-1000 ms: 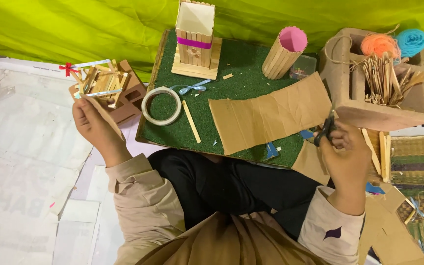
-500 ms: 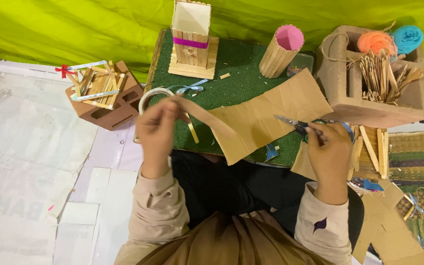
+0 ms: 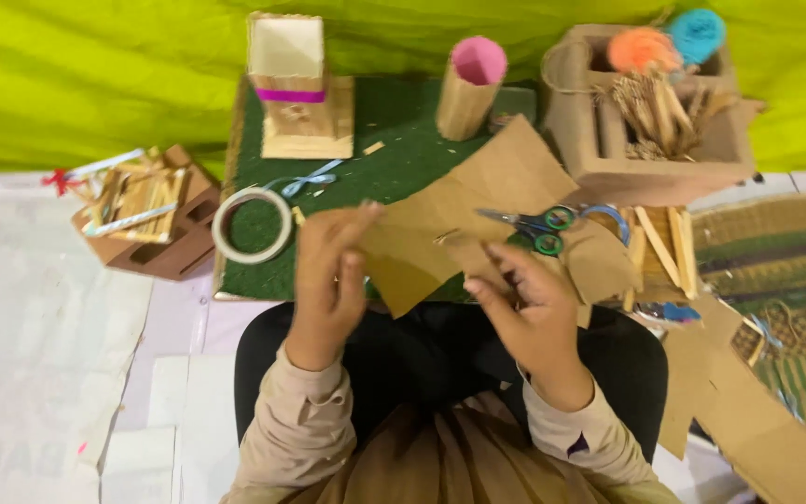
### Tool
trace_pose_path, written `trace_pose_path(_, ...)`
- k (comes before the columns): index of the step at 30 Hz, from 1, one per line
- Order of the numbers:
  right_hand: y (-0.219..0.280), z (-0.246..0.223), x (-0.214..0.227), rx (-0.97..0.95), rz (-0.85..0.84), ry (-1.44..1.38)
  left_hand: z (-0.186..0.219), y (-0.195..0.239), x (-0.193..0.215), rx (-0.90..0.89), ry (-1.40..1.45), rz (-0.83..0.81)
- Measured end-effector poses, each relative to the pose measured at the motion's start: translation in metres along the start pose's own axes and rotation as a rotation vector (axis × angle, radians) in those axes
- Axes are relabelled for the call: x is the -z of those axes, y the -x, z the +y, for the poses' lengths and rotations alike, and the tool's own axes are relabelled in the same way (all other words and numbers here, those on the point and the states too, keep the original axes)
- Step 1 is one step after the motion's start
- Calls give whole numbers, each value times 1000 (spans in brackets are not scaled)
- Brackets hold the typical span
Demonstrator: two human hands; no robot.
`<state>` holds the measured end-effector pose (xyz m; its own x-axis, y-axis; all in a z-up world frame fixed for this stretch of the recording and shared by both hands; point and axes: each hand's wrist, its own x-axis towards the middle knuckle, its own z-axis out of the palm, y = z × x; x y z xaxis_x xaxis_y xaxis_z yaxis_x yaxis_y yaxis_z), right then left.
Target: Cutting cardboard with scissors and applying blue tape to assemble craft components.
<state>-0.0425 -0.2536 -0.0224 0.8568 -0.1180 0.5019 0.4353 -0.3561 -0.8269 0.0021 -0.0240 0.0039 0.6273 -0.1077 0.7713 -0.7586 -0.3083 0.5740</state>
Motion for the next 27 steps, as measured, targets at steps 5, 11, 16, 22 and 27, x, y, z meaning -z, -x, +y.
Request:
trace_pose_path(5,-19,13,61,-62,244,18,-31,8,6,72,-73,-17)
trace_pose_path(11,-19,48,170,-133,640,-40,-49,30,-3,345,250,60)
trace_pose_path(16,12,122,253,-198,808,-30,-62,38,-5,490,481,92)
trace_pose_path(22,55,211,277,-403,792,180,-60,35,-19,500,346,92)
trace_pose_path(27,80,284,279,-578,706,524,-49,33,-35,455,146,19)
